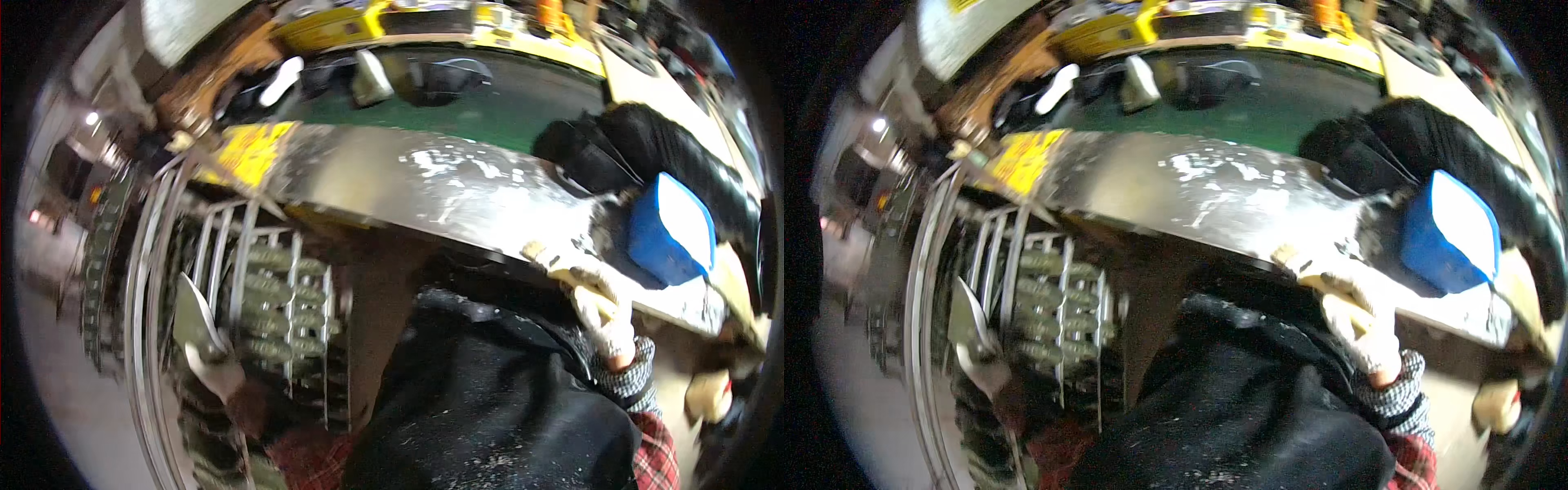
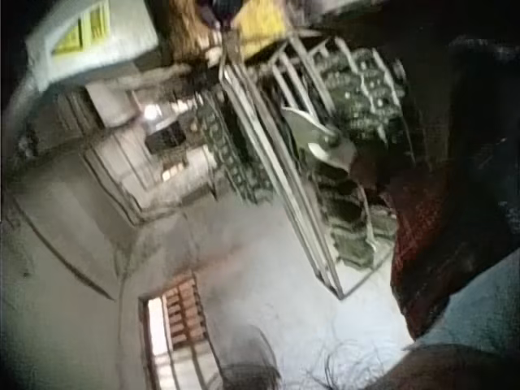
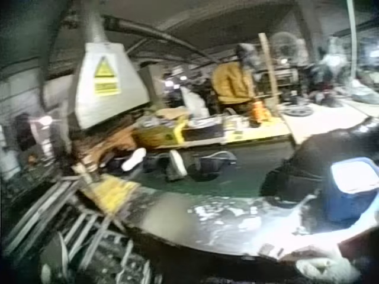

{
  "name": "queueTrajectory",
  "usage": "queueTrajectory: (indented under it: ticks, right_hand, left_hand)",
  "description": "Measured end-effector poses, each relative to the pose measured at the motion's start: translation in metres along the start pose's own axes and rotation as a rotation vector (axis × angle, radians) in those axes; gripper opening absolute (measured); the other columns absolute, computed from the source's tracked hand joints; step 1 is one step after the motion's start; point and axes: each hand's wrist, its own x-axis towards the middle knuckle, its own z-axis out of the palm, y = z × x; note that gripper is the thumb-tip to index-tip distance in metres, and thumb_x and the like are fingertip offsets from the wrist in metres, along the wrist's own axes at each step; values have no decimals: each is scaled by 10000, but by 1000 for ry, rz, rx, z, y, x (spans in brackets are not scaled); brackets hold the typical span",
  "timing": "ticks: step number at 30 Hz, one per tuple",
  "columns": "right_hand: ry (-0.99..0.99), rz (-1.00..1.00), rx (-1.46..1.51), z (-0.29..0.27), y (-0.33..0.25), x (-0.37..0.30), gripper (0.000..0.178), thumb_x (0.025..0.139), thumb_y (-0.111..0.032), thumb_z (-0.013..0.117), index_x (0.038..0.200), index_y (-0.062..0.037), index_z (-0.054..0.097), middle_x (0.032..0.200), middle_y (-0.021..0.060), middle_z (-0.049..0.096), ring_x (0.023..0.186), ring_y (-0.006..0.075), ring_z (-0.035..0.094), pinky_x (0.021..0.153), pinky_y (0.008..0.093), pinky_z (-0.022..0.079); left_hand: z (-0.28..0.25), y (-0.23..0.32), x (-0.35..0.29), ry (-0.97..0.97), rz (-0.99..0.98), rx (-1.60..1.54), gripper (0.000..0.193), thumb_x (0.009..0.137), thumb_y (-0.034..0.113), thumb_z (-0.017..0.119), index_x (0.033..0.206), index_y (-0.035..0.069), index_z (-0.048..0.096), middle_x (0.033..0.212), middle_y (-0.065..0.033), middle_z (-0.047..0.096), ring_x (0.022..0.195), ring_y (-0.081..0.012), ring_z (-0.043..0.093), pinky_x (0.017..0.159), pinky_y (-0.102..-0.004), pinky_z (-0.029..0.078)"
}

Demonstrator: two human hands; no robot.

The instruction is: The recorder uses a brush to apply white adhesive to shoe soles and interior lining parts on an industrial workbench.

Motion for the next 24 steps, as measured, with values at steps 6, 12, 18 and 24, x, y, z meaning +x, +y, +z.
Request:
queueTrajectory:
  ticks: [6,12,18,24]
  right_hand:
    - [701,-141,-163,-115,-15,-10,264,983,-62,538,1214,49,602,1151,171,644,970,215,659,838,313,538]
    - [838,109,-363,-203,-4,-9,274,957,-278,630,1032,-20,684,766,12,636,679,75,560,607,220,444]
    - [674,285,-610,-214,2,-14,219,951,-243,634,974,-30,682,767,-6,626,692,62,552,627,219,449]
    - [654,93,-363,-208,-9,-27,220,941,-220,639,995,-11,680,751,25,634,681,87,576,612,212,452]
  left_hand:
    - [116,-51,-110,-223,-694,-722,697,894,479,575,1397,18,433,1300,-194,519,1082,-332,565,852,-434,552]
    - [243,-60,-165,-747,-1089,-685,766,880,437,613,1398,-58,344,1239,-285,480,876,-353,584,703,-399,623]
    - [273,-122,-246,-596,-1277,-592,802,879,494,590,1390,-76,351,1294,-335,481,1095,-481,553,907,-563,531]
    - [219,-156,-241,-862,-1735,-664,928,806,765,509,1341,8,463,1149,-258,598,892,-399,651,608,-472,546]
